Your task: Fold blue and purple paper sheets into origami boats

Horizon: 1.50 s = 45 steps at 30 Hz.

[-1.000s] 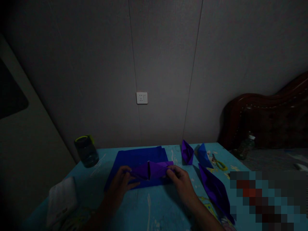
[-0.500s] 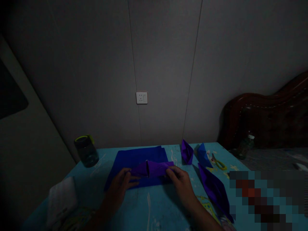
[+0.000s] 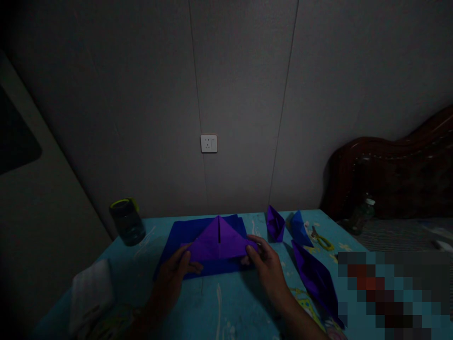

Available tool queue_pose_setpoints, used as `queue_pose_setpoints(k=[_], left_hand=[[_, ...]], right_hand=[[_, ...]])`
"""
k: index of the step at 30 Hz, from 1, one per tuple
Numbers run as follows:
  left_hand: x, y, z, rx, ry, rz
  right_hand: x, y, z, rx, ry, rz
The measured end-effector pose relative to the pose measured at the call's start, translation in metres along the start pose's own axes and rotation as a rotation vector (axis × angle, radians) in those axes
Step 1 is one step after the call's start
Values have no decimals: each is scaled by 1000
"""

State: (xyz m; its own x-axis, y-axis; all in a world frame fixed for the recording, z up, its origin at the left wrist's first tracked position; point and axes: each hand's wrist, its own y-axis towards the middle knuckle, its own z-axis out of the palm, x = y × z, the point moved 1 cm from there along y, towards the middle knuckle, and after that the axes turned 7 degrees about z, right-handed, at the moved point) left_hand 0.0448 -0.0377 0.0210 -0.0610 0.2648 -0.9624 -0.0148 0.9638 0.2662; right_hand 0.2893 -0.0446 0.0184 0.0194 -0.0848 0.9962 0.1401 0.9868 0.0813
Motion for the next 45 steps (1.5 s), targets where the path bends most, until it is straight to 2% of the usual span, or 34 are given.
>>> queue_pose_setpoints(k=[5,9,13,18,23,27,32,36,39,42,45], left_hand=[[-5,-2,2,-62,-82,26],[-7,1,2,-118,-142,-23],[-4,6,-2,-165,-108,-78],[-2,6,-7,-205,-18,-40],[0,4,-5,-198,51,-5],[9,3,-3,-120,68,19],[19,2,-7,-89,225,198],[24,1,-9,-96,349,369],[22,-4,-5,-113,498,532],[16,-12,3,-95,618,691],[12,-20,9,-57,684,788]], right_hand=[[1,-1,5,-2,130,34],[-1,0,6,13,111,33],[-1,-1,4,-10,48,39],[-2,-4,5,23,7,64],[-2,-5,5,-17,-79,-14],[-5,-3,2,-80,-171,-68],[-14,-4,0,-99,-359,-168],[-20,-10,10,-21,-474,-250],[-24,-17,23,22,-473,-263],[-29,-22,33,2,-465,-238],[-33,-21,35,-13,-479,-234]])
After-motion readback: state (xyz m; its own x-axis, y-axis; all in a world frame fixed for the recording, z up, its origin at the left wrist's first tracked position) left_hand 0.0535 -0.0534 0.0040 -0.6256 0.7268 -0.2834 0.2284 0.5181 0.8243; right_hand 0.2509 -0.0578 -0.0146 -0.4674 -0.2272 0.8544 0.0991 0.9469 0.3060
